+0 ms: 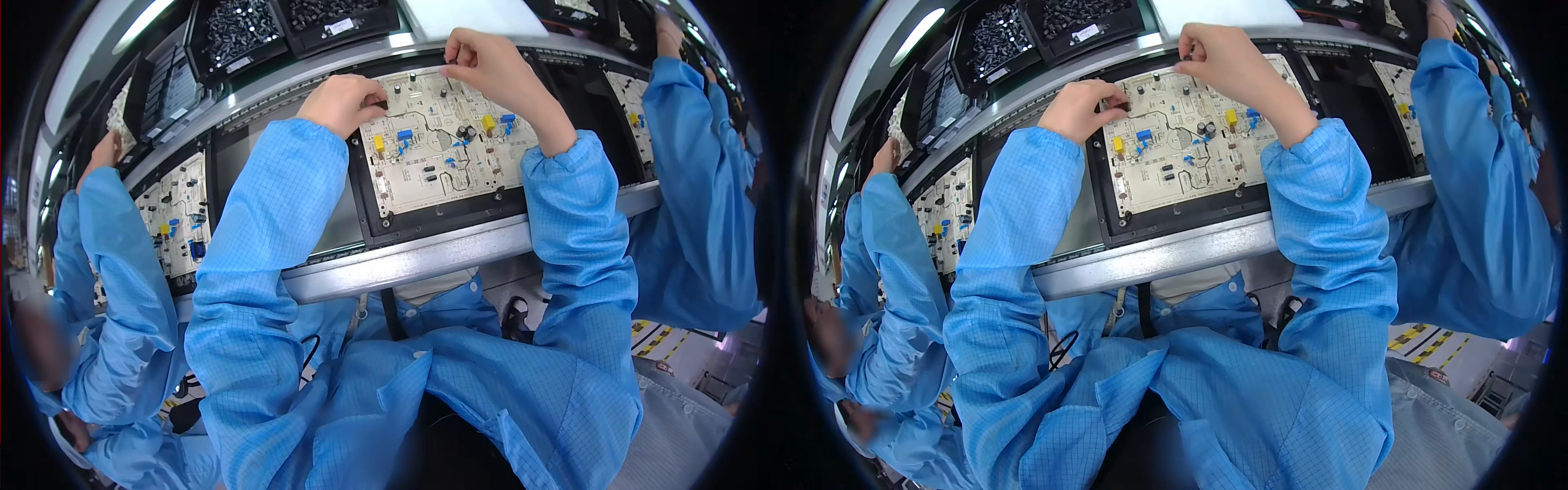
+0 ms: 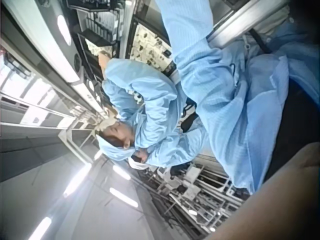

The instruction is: Manual assembly of electronic components onto printed circuit boards on a factory production line.

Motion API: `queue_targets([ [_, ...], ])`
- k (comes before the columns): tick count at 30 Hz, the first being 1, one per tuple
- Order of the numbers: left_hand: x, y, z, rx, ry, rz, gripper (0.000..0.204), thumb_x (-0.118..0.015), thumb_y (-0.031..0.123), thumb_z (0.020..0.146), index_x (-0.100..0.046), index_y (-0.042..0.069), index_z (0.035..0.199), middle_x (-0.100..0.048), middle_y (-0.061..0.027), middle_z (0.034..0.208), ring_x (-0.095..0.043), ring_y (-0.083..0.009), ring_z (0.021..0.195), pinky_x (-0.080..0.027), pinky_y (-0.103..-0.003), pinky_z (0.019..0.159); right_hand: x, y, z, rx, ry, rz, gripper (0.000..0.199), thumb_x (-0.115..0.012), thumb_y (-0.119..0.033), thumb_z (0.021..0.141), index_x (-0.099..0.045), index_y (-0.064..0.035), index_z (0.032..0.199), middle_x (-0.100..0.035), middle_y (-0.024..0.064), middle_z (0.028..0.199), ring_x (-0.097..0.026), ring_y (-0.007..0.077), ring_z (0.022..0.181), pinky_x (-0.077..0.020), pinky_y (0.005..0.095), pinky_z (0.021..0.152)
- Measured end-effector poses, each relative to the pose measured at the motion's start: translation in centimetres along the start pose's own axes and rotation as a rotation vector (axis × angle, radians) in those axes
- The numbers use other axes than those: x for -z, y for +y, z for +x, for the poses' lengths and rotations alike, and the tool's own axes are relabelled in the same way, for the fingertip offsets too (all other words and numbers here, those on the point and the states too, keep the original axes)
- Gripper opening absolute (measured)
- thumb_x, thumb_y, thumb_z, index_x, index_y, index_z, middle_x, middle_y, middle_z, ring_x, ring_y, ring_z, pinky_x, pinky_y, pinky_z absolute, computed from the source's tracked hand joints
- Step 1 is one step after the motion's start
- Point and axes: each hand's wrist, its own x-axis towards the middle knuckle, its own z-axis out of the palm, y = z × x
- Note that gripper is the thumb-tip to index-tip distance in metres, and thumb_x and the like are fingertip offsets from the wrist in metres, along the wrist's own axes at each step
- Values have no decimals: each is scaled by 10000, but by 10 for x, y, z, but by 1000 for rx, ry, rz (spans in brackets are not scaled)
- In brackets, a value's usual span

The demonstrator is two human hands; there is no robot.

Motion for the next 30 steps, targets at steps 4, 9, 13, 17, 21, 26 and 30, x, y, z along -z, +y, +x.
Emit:
queue_targets([
  [4, 6, -8, -1, -54, 65, -76, 267, -703, 179, 763, -648, 71, 1000, -651, -75, 868, -623, -195, 829, -491, -294, 760, -9, 11, -7, -3, -29, 45, 102, -632, -62, 802, -562, 8, 829, -548, 42, 648, -513, 107, 599, -429, 233, 563],
  [9, 51, -94, 19, 190, 723, -127, 221, -645, 223, 828, -656, 72, 989, -664, -86, 831, -633, -148, 775, -495, -266, 717, -11, 11, -6, 40, -31, 3, 102, -614, -48, 804, -583, 23, 870, -600, 75, 720, -580, 137, 667, -490, 250, 662],
  [13, 70, -180, 42, 354, 513, 254, 252, -657, 264, 800, -665, 68, 958, -674, -105, 877, -645, -191, 803, -500, -301, 747, -11, 7, -5, 53, -7, 49, 108, -611, -45, 803, -583, 34, 870, -601, 78, 717, -580, 145, 664, -489, 250, 657],
  [17, 71, -191, 68, 494, 185, 312, 256, -672, 291, 769, -698, 93, 930, -680, -105, 916, -641, -228, 857, -487, -339, 807, -17, 14, -7, 45, -66, 23, 119, -613, -42, 796, -610, 36, 885, -622, 95, 746, -592, 160, 676, -491, 256, 667],
  [21, 69, -183, 83, 497, 99, 484, 220, -691, 268, 745, -715, 129, 913, -679, -102, 917, -639, -252, 868, -489, -348, 817, -24, 19, -6, 32, -141, 0, 128, -612, -42, 791, -630, 32, 894, -636, 116, 766, -609, 181, 695, -496, 270, 678],
  [26, 72, -180, 80, 464, 126, 454, 248, -685, 258, 741, -700, 111, 941, -670, -124, 934, -636, -275, 867, -487, -369, 818, -29, 14, -4, 39, -188, 14, 138, -609, -53, 767, -651, 6, 884, -652, 156, 819, -644, 261, 764, -508, 322, 707],
  [30, 72, -170, 80, 147, 882, -310, 328, -571, 253, 872, -577, 16, 1099, -651, -102, 1008, -592, -224, 991, -453, -321, 869, -36, 7, -4, 118, -168, -102, 125, -607, -59, 781, -649, 9, 877, -647, 153, 815, -633, 252, 751, -502, 323, 701],
])
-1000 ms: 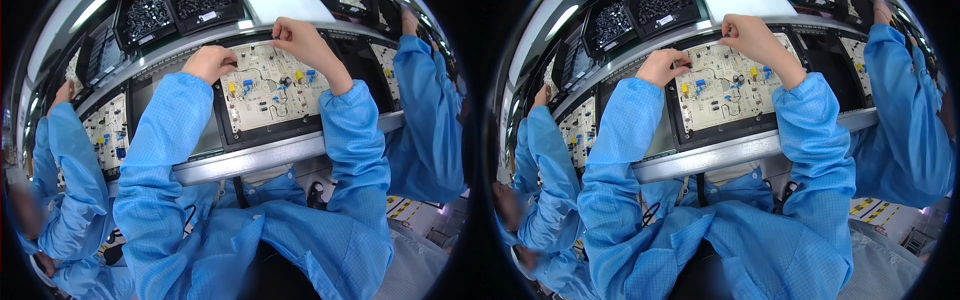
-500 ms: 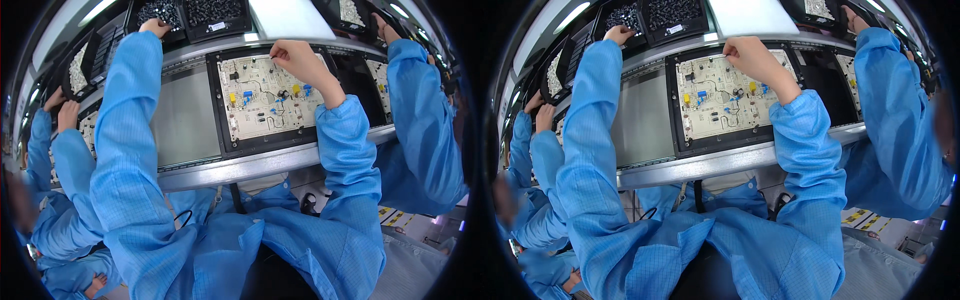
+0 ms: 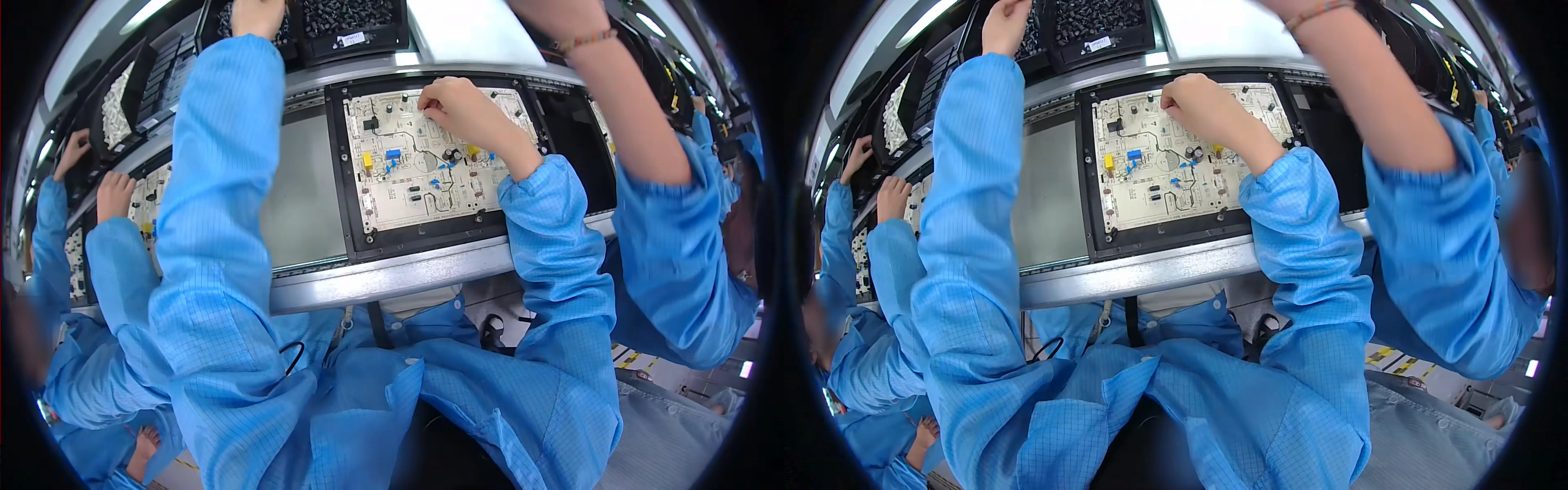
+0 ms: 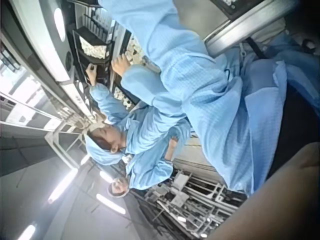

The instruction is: Manual assembly of electronic components onto printed circuit boards on a factory production line.

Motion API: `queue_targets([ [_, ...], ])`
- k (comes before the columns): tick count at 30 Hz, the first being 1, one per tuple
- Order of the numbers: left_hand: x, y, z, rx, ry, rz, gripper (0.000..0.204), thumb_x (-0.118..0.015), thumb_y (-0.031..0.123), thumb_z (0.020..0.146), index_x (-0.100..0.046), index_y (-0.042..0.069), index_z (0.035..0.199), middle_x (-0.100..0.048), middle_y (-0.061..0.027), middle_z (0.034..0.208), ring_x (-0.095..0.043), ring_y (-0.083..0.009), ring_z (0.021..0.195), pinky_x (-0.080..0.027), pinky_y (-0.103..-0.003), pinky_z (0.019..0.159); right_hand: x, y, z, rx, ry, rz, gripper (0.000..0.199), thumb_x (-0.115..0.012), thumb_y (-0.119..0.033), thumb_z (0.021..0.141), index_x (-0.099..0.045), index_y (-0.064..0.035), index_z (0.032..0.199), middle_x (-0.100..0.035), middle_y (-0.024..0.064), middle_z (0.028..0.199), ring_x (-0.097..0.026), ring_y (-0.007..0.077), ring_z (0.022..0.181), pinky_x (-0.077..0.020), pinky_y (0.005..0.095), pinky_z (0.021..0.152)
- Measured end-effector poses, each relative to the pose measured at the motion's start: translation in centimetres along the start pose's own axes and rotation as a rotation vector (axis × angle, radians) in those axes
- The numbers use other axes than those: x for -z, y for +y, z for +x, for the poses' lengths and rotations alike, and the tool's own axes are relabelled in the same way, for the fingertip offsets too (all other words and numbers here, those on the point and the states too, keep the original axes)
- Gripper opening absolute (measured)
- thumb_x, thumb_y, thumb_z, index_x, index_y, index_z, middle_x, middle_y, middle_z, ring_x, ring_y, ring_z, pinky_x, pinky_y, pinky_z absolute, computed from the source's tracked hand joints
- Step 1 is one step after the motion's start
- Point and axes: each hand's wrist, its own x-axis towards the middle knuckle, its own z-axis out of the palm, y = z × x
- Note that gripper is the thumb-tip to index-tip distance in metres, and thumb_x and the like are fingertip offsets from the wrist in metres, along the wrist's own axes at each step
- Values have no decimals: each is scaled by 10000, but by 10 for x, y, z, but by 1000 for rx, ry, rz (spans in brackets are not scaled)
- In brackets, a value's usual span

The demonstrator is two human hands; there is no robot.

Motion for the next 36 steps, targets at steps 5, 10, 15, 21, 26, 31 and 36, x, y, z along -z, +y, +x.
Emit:
queue_targets([
  [5, -68, 189, -74, 967, -699, -1517, 565, -317, 464, 952, -471, -20, 1200, -541, -163, 1182, -533, -274, 1065, -407, -419, 960, 34, -24, -13, 286, 191, -259, 131, -638, -97, 720, -657, -14, 819, -611, 90, 753, -584, 205, 741, -471, 301, 688],
  [10, -55, 223, -97, 916, -589, -1939, 442, -276, 295, 969, -482, -41, 1167, -568, -185, 1128, -530, -306, 1072, -381, -448, 1008, 74, -112, -2, 615, 481, -700, 76, -568, -102, 674, -567, -51, 730, -519, 34, 793, -538, 190, 799, -491, 284, 682],
  [15, -28, 207, -124, 901, -495, -1997, 342, -348, 232, 965, -512, -2, 1154, -599, -126, 1082, -559, -242, 1030, -423, -369, 946, 75, -128, -4, 747, 473, -818, 84, -583, -119, 634, -594, -66, 569, -541, 39, 763, -561, 203, 741, -497, 289, 670],
  [21, -15, 183, -159, 799, -648, -2072, 299, -342, 180, 978, -529, 39, 1165, -594, -73, 1106, -569, -176, 1011, -440, -294, 918, 68, -117, -6, 720, 283, -470, 78, -585, -96, 583, -554, -48, 637, -557, 34, 776, -551, 178, 776, -477, 267, 658],
  [26, -5, 166, -164, 780, -424, -1872, 357, -256, 151, 968, -528, 46, 1173, -597, -72, 1096, -534, -187, 1077, -427, -320, 949, 59, -115, -1, 821, 262, -543, 91, -587, -109, 611, -576, -43, 672, -613, 38, 834, -588, 194, 771, -500, 298, 640],
  [31, 15, 160, -148, 849, 94, -2000, 294, -298, 132, 952, -546, -20, 995, -600, -142, 965, -567, -300, 1000, -457, -402, 953, 59, -110, 30, 1101, 429, -169, 172, -639, -163, 723, -616, -10, 799, -579, 115, 1021, -553, 253, 932, -488, 347, 754],
  [36, 100, 94, -93, 746, 233, -2119, 235, -448, 72, 853, -640, -19, 955, -651, -173, 924, -622, -271, 889, -507, -353, 726, 5, -10, 11, 672, 372, 17, 176, -638, -140, 769, -620, -2, 878, -619, 130, 963, -589, 224, 912, -492, 316, 743],
])
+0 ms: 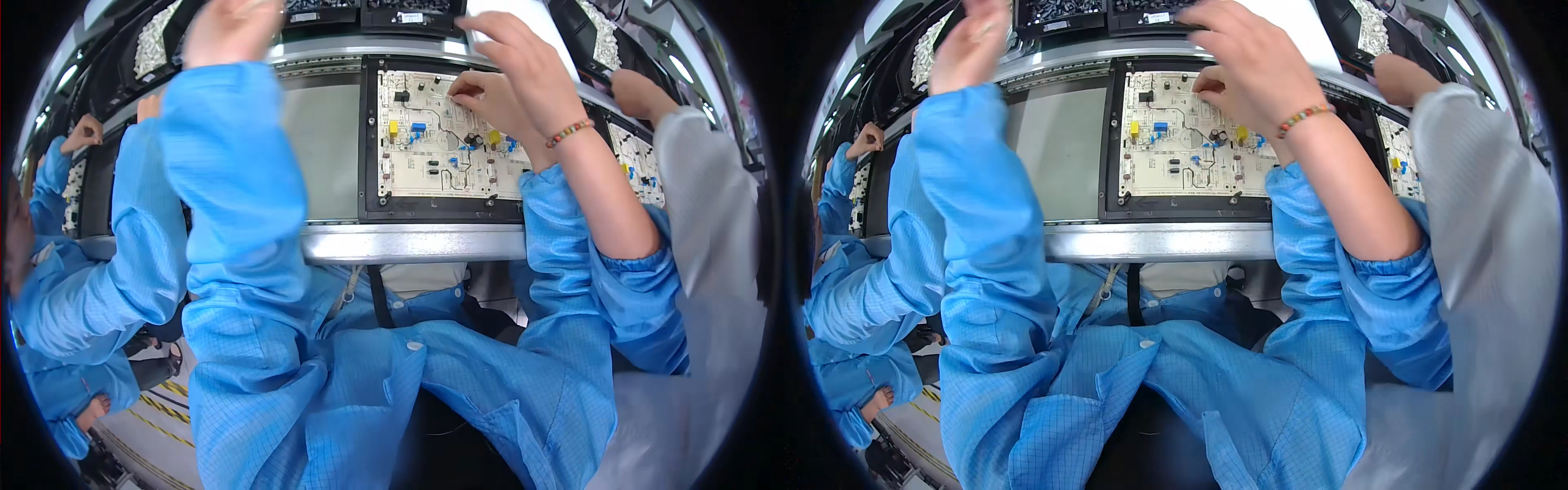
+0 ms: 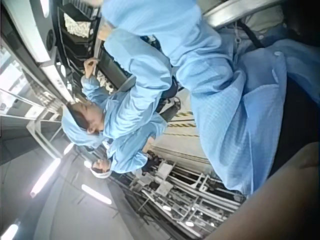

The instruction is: Manual assembly of electronic components onto printed circuit boards on a factory production line.

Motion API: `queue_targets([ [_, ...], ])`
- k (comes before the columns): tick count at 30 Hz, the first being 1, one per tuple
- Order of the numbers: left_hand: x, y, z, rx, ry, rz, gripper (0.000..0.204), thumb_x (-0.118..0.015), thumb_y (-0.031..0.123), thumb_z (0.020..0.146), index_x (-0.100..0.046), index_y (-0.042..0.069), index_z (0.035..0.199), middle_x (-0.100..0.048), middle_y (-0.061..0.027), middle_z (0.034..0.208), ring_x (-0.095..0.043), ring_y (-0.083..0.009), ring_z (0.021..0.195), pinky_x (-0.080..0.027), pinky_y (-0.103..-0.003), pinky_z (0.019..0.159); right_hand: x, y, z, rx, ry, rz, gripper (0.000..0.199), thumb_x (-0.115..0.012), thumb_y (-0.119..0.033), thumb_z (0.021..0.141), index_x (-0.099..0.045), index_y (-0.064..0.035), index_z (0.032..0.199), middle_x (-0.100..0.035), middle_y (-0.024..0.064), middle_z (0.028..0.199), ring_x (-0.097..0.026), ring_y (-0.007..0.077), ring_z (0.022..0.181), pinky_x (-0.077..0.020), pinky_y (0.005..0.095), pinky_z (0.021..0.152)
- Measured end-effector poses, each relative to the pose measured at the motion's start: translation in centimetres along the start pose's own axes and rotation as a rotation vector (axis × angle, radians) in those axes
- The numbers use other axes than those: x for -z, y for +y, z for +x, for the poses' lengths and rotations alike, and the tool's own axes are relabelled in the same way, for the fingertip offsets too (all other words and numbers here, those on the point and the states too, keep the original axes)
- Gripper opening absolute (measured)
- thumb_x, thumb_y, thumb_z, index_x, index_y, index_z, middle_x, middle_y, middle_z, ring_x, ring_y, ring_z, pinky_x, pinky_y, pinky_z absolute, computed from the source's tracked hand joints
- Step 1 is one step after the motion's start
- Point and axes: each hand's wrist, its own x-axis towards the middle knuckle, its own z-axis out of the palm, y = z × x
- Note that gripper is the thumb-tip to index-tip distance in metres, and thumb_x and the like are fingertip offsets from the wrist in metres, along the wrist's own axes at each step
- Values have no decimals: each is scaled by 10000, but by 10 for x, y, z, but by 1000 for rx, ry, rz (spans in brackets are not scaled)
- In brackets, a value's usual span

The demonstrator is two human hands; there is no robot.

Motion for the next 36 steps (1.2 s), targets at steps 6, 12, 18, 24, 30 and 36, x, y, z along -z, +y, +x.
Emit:
queue_targets([
  [6, 6, 162, -5, -620, 162, -38, 429, -246, 256, 919, -602, 49, 798, -564, -75, 718, -550, -196, 699, -459, -393, 610, -9, 8, -26, -719, -227, 200, 112, -646, -36, 769, -635, 3, 873, -661, 79, 778, -635, 147, 720, -503, 255, 696],
  [12, 45, 201, 5, -818, 384, -186, 431, -257, 252, 955, -614, 13, 923, -570, -115, 811, -554, -208, 796, -438, -381, 763, -9, 7, -28, -805, -182, 163, 110, -663, -33, 756, -643, -2, 859, -661, 81, 765, -637, 139, 720, -504, 239, 705],
  [18, 40, 176, 24, -880, 213, -229, 347, -313, 179, 890, -536, -6, 1079, -575, -174, 998, -566, -282, 922, -473, -455, 769, 4, 8, -26, -706, -316, -26, 108, -673, -77, 721, -647, -20, 809, -656, 118, 750, -640, 243, 678, -501, 296, 652],
  [24, 68, 253, 13, -927, 179, -208, 366, -310, 229, 919, -481, -9, 1138, -541, -207, 1114, -540, -337, 1019, -442, -517, 877, 6, 53, 18, -604, -209, 100, 110, -645, -164, 783, -670, -72, 838, -642, 116, 769, -625, 227, 738, -481, 311, 688],
  [30, 47, 228, 20, -813, 265, 318, 453, -261, 313, 951, -532, 6, 1145, -517, -133, 1239, -448, -276, 1176, -405, -433, 949, 30, 241, -22, -989, 554, -645, 323, -545, -129, 782, -558, -50, 1095, -622, 215, 941, -613, 330, 877, -481, 411, 760],
  [36, 50, 299, -88, -708, 18, 429, 336, -320, 258, 919, -501, 21, 1074, -544, -127, 1110, -522, -224, 1026, -455, -392, 868, 6, 279, 19, -1155, -71, -447, 357, -316, -252, 923, -488, -17, 1128, -559, 330, 1017, -550, 412, 1020, -435, 492, 863],
])
